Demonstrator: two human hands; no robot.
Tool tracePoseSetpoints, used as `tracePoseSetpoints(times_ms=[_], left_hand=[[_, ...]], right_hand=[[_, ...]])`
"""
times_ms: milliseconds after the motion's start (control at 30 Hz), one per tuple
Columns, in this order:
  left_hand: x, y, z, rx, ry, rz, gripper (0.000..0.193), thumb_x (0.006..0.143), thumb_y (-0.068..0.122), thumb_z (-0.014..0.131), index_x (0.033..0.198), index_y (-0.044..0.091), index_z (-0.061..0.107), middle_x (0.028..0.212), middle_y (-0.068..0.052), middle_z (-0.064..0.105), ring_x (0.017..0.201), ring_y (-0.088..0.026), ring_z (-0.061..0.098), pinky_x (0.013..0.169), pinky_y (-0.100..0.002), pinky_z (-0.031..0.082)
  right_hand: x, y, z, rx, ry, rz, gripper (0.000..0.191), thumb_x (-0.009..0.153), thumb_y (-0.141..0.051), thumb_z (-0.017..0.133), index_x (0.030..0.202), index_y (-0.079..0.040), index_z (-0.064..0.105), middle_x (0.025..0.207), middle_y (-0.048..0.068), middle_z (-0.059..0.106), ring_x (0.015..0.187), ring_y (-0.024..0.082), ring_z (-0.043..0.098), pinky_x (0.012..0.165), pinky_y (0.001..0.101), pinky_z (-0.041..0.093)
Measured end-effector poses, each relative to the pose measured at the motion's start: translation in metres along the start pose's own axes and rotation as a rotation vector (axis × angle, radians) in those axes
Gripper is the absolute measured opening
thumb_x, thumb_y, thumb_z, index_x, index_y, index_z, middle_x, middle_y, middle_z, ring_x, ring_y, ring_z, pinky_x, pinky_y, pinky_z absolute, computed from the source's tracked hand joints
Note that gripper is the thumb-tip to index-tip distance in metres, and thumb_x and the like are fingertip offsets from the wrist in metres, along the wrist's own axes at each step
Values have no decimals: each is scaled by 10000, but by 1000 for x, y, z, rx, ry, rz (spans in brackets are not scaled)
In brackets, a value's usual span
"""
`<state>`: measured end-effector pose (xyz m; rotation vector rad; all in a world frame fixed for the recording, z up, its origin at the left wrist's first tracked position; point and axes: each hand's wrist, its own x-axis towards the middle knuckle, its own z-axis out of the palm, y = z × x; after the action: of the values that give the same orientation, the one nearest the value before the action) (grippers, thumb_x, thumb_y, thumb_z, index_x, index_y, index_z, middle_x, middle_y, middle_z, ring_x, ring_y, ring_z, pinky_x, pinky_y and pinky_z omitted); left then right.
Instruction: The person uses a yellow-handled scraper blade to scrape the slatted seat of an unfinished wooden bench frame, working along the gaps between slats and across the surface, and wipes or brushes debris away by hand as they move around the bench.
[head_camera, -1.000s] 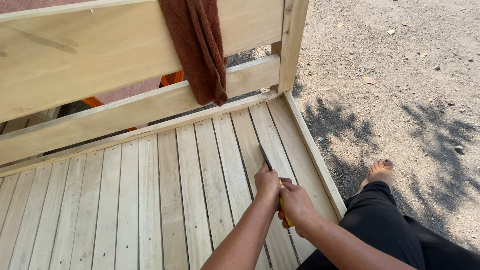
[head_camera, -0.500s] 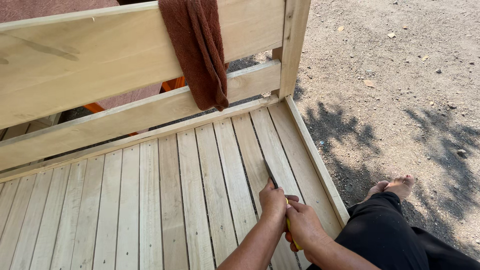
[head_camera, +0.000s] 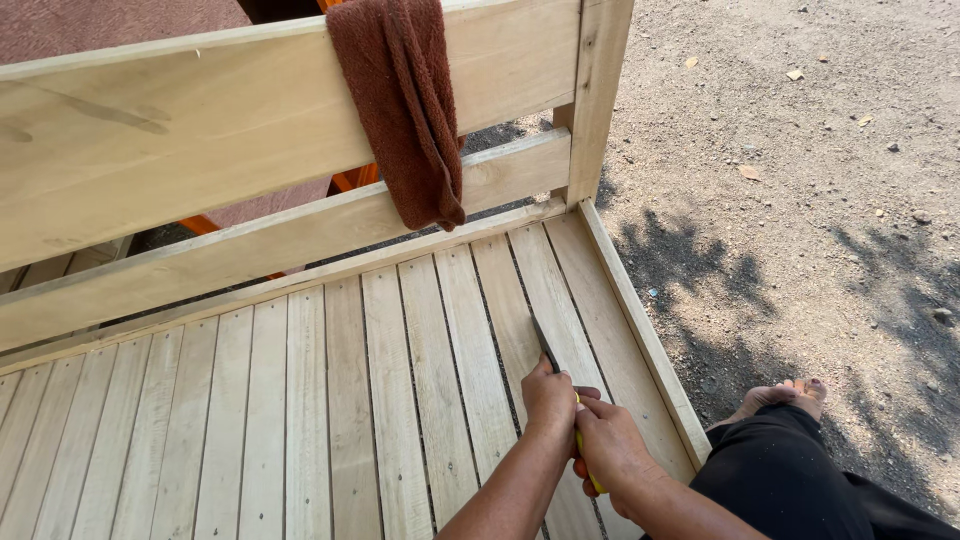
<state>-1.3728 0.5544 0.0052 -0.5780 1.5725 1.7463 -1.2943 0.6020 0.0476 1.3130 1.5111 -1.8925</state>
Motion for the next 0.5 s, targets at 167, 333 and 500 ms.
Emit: tracePoseSetpoints(times_ms=[167, 333, 500], left_hand=[[20, 8, 1, -10, 15, 15, 531, 978, -63, 287, 1457, 21, 503, 1068, -188, 682, 659, -225, 684, 620, -383, 604], [23, 9, 0, 46, 10, 40, 567, 969, -59, 284, 1471, 63, 518, 1109, -170, 688, 677, -183, 688, 643, -341, 620], [11, 8, -1, 32, -2, 36, 620, 940, -76, 280, 1456, 120, 562, 1086, -153, 693, 657, -186, 662, 615, -344, 599]], right_hand=[[14, -7, 7, -8, 10, -43, 392, 1053, -238, 410, 1334, -112, 653, 682, 91, 488, 501, 190, 452, 410, 379, 359], [21, -12, 11, -80, -1, -41, 410, 1079, -236, 364, 1355, -68, 617, 691, 67, 489, 513, 152, 447, 426, 356, 388], [8, -12, 9, -74, 3, -36, 423, 1079, -232, 328, 1394, -107, 581, 683, 74, 482, 506, 155, 427, 428, 363, 379]])
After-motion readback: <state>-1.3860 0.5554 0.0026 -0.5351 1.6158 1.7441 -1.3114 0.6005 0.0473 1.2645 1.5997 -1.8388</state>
